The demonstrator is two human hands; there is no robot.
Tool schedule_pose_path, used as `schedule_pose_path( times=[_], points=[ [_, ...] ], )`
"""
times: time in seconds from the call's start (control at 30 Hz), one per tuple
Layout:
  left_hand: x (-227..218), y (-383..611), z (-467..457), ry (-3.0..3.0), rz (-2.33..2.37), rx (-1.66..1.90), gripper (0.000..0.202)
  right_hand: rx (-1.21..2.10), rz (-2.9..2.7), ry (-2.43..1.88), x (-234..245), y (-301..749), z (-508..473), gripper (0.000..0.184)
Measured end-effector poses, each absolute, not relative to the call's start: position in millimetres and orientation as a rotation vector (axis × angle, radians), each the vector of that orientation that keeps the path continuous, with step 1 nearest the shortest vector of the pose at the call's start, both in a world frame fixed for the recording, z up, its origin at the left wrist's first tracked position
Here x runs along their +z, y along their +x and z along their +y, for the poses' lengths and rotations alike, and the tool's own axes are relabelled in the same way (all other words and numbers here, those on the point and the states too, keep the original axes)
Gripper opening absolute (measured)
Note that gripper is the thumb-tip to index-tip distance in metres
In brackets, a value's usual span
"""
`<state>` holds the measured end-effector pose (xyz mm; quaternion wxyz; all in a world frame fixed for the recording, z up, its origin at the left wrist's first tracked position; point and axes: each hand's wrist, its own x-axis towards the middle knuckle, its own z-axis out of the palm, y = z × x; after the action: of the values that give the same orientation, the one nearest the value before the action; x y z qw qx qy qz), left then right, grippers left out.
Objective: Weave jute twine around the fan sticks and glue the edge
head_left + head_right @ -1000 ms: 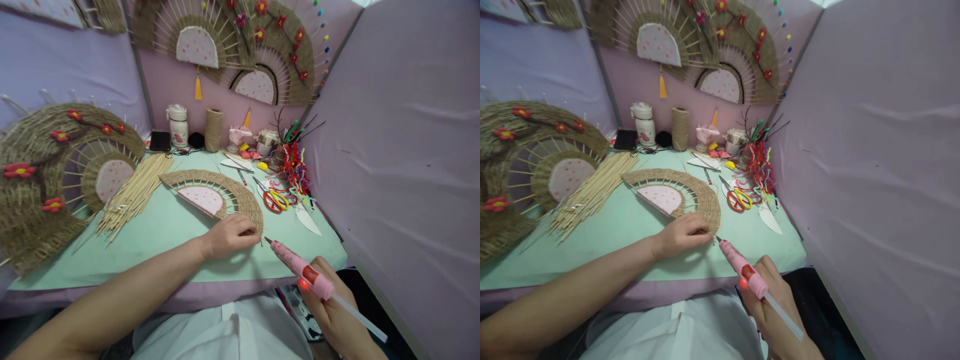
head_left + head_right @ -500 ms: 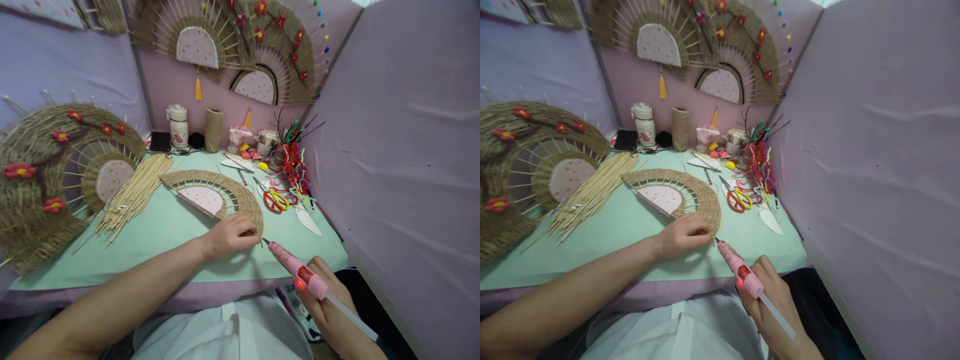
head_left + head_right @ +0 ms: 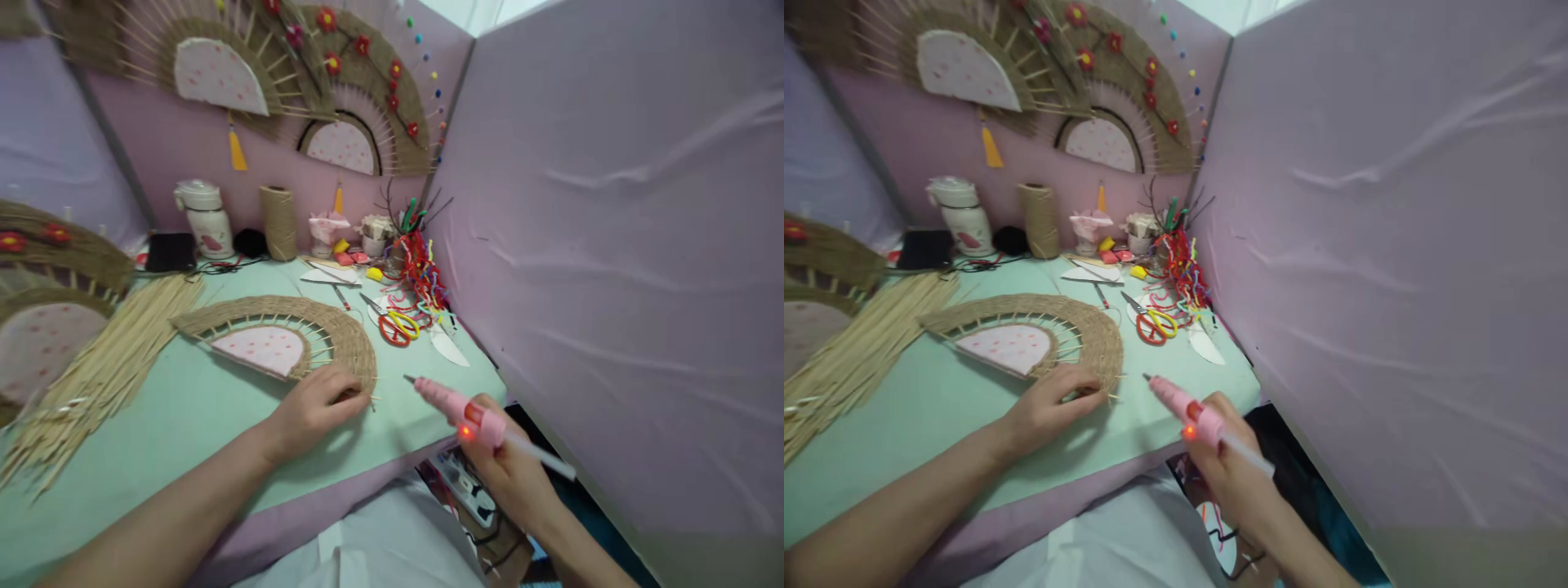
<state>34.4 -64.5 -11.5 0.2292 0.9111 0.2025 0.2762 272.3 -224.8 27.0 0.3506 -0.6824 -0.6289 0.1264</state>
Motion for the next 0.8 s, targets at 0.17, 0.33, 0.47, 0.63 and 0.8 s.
schedule_pose_path(
  times=[0.17, 0.33, 0.47, 0.63, 0.8],
  points=[
    [1.8, 37.6, -68.6, 2.424, 0.626, 0.639, 0.023, 0.220, -1.158, -2.176, 21.2, 350.6, -207.1, 0.041],
    [-0.6, 38.4, -68.2, 2.398, 0.654, 0.621, 0.025, 0.208, -1.131, -2.400, 18.5, 390.5, -187.7, 0.053],
    [-3.7, 38.2, -67.6, 2.394, 0.657, 0.628, 0.024, 0.229, -1.181, -2.493, 12.0, 398.8, -177.3, 0.054],
    [1.7, 37.5, -69.8, 2.402, 0.648, 0.627, 0.023, 0.306, -1.233, -2.574, 7.2, 405.1, -168.8, 0.055],
    [-0.3, 36.6, -68.8, 2.407, 0.628, 0.659, 0.022, 0.287, -1.301, -2.621, 7.7, 404.8, -164.5, 0.053]
  ],
)
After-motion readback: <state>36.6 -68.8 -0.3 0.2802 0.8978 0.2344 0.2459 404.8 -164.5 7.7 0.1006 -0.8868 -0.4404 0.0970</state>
